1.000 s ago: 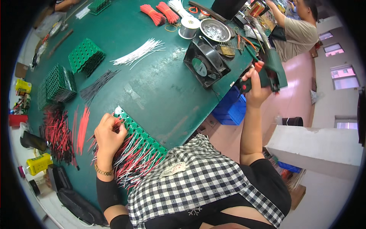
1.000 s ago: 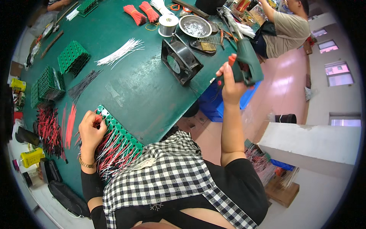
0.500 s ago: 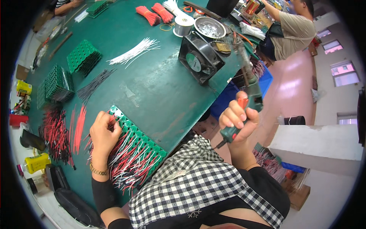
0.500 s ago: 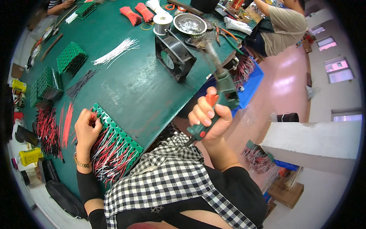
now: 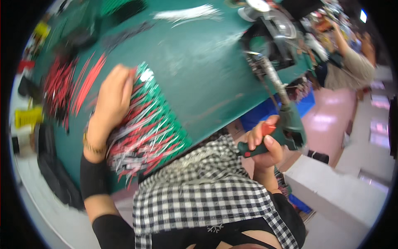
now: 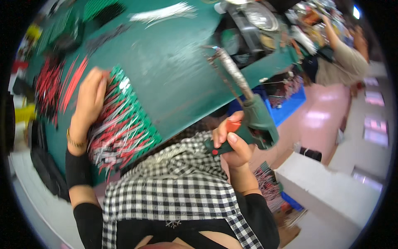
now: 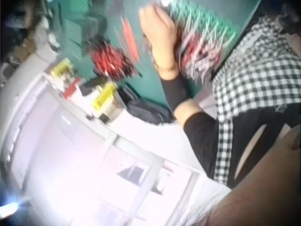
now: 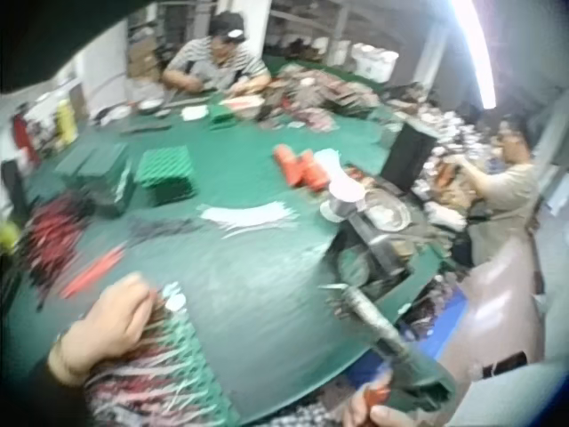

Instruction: The person attaches wires to a panel of circular circuit boards by picking up wires, positioning them onto the boards by hand, and soldering them using a soldering iron.

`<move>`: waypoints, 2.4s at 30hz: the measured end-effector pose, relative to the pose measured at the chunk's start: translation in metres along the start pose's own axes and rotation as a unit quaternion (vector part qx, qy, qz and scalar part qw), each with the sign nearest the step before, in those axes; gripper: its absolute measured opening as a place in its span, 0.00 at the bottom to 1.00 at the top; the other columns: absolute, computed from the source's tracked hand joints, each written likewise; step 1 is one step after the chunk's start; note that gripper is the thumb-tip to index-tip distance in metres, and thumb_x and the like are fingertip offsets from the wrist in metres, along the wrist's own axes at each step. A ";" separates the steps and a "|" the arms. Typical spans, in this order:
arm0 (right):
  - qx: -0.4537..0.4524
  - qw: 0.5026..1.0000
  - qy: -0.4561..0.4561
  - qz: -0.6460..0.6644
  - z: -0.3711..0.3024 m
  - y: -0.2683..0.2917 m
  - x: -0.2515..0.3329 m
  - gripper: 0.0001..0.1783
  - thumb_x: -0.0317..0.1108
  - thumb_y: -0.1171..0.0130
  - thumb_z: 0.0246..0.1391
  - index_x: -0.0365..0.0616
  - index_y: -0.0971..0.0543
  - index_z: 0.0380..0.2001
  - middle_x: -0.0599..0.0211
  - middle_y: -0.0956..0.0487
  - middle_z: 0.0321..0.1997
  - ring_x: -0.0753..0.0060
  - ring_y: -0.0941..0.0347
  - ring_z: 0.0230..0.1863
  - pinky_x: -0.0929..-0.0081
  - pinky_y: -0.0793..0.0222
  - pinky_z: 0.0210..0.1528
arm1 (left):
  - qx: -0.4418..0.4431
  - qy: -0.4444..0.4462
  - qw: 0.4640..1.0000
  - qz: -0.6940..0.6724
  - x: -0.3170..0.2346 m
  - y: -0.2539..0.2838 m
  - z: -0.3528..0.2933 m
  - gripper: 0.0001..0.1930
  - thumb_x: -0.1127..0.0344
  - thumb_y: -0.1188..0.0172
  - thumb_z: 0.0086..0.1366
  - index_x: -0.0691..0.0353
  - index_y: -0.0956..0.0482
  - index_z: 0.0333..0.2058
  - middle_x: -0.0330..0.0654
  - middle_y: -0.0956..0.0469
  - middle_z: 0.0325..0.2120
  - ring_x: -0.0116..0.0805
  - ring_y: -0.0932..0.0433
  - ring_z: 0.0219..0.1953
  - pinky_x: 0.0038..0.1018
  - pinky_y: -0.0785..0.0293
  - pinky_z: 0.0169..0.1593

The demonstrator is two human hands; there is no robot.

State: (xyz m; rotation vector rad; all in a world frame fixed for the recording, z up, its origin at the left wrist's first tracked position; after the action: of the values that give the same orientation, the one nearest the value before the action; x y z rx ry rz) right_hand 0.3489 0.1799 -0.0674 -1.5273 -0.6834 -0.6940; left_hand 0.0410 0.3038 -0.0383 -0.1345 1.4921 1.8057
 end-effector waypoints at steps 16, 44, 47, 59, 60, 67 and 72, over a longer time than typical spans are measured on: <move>0.058 0.974 -0.167 -0.143 -0.048 -0.070 -0.107 0.28 0.39 0.39 0.46 0.40 0.37 0.48 0.61 0.29 0.25 0.68 0.30 0.25 0.71 0.31 0.33 | -0.007 0.074 0.997 -0.004 0.008 0.016 -0.067 0.04 0.73 0.40 0.53 0.66 0.23 0.28 0.38 0.26 0.22 0.23 0.31 0.21 0.20 0.33 0.26; 0.087 0.894 -0.182 -0.400 -0.059 -0.067 -0.115 0.25 0.49 0.42 0.49 0.40 0.31 0.40 0.63 0.28 0.30 0.72 0.30 0.31 0.74 0.34 0.36 | -0.028 0.069 0.997 -0.031 0.007 -0.002 -0.077 0.04 0.75 0.38 0.49 0.67 0.23 0.25 0.37 0.26 0.21 0.22 0.27 0.20 0.17 0.34 0.23; 0.111 0.904 -0.161 -0.380 -0.056 -0.069 -0.115 0.18 0.40 0.43 0.50 0.40 0.29 0.40 0.65 0.28 0.30 0.73 0.31 0.32 0.74 0.34 0.37 | -0.029 0.061 0.997 -0.025 0.005 -0.002 -0.075 0.04 0.75 0.38 0.49 0.67 0.23 0.25 0.37 0.27 0.20 0.22 0.27 0.20 0.17 0.34 0.23; -0.009 0.947 -0.148 -0.285 -0.059 -0.055 -0.105 0.34 0.49 0.36 0.44 0.39 0.34 0.48 0.58 0.27 0.30 0.71 0.29 0.28 0.74 0.31 0.33 | -0.027 0.054 0.998 -0.005 0.005 -0.001 -0.073 0.04 0.75 0.38 0.49 0.67 0.23 0.25 0.38 0.27 0.19 0.23 0.27 0.20 0.18 0.33 0.24; -0.018 0.954 -0.128 -0.271 -0.058 -0.053 -0.102 0.34 0.49 0.36 0.44 0.38 0.34 0.48 0.57 0.27 0.30 0.71 0.29 0.27 0.74 0.31 0.32 | -0.024 0.058 0.998 0.001 0.005 -0.002 -0.074 0.04 0.75 0.38 0.49 0.67 0.23 0.25 0.38 0.27 0.19 0.23 0.27 0.20 0.18 0.33 0.24; -0.012 0.978 -0.044 -0.202 -0.054 -0.043 -0.093 0.36 0.50 0.37 0.46 0.37 0.37 0.50 0.54 0.27 0.30 0.68 0.28 0.27 0.73 0.29 0.32 | -0.020 0.059 0.998 -0.004 0.007 -0.001 -0.075 0.04 0.74 0.39 0.50 0.67 0.24 0.25 0.39 0.27 0.20 0.24 0.26 0.21 0.19 0.31 0.25; -0.010 0.979 -0.081 -0.186 -0.056 -0.042 -0.092 0.37 0.54 0.37 0.47 0.38 0.37 0.50 0.55 0.27 0.29 0.67 0.28 0.28 0.73 0.29 0.35 | 0.041 0.040 0.998 0.028 0.003 0.001 -0.074 0.05 0.72 0.39 0.56 0.67 0.24 0.30 0.42 0.26 0.24 0.31 0.24 0.25 0.24 0.29 0.28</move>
State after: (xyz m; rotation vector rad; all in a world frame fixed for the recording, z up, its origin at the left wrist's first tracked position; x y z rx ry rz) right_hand 0.2557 0.1245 -0.1074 -1.4998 -1.1063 -0.8633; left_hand 0.0106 0.2404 -0.0617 -0.1278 1.6386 1.7996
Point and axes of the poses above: each hand's wrist, its own z-axis towards the middle knuckle, its own y-axis out of the back of the hand, x = y × z, the point moved 8 cm from there along z, towards the middle knuckle
